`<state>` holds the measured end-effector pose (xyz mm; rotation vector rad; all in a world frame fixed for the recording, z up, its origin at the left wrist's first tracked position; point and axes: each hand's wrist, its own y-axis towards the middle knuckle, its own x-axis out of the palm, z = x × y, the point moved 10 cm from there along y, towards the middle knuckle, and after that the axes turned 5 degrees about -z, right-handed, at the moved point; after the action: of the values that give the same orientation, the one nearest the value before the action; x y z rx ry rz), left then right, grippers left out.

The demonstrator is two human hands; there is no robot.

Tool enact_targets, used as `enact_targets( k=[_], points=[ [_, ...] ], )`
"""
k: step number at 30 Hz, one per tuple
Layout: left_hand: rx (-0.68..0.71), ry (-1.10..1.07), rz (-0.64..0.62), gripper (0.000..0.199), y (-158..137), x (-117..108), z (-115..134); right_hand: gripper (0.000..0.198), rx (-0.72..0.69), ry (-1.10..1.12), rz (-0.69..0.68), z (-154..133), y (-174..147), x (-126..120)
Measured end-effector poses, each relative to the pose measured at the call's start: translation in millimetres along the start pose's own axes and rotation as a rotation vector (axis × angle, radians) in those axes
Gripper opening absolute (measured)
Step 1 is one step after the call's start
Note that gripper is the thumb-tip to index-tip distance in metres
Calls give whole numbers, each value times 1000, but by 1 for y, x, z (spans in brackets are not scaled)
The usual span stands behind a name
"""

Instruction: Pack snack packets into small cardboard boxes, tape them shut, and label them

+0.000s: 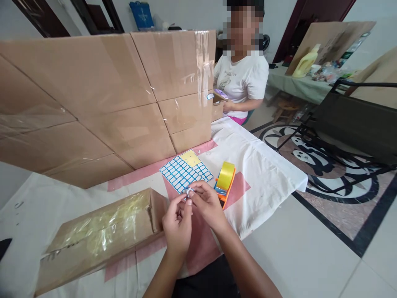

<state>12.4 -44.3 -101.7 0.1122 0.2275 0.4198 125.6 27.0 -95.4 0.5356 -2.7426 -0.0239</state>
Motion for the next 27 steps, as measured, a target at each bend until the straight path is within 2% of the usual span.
enact_targets(
  k=[3, 7, 17, 23, 27],
  points=[
    [22, 41, -30, 27, 6, 0, 1, 23, 2, 27, 10, 4, -2, -2],
    [-28, -26, -56, 29, 11, 1, 0, 20, -21, 38, 13, 8, -3, -4],
    [-159, -200, -3, 35, 10, -2, -16, 23, 25, -66, -1, 17, -4, 2],
    [-94, -164, -31, 30, 8, -2, -16, 20, 4, -110, -3, 15, -6, 0],
    [-6, -92, -74, 25, 8, 1, -12, 19, -6, -54, -15, 16, -7, 0]
  ],
)
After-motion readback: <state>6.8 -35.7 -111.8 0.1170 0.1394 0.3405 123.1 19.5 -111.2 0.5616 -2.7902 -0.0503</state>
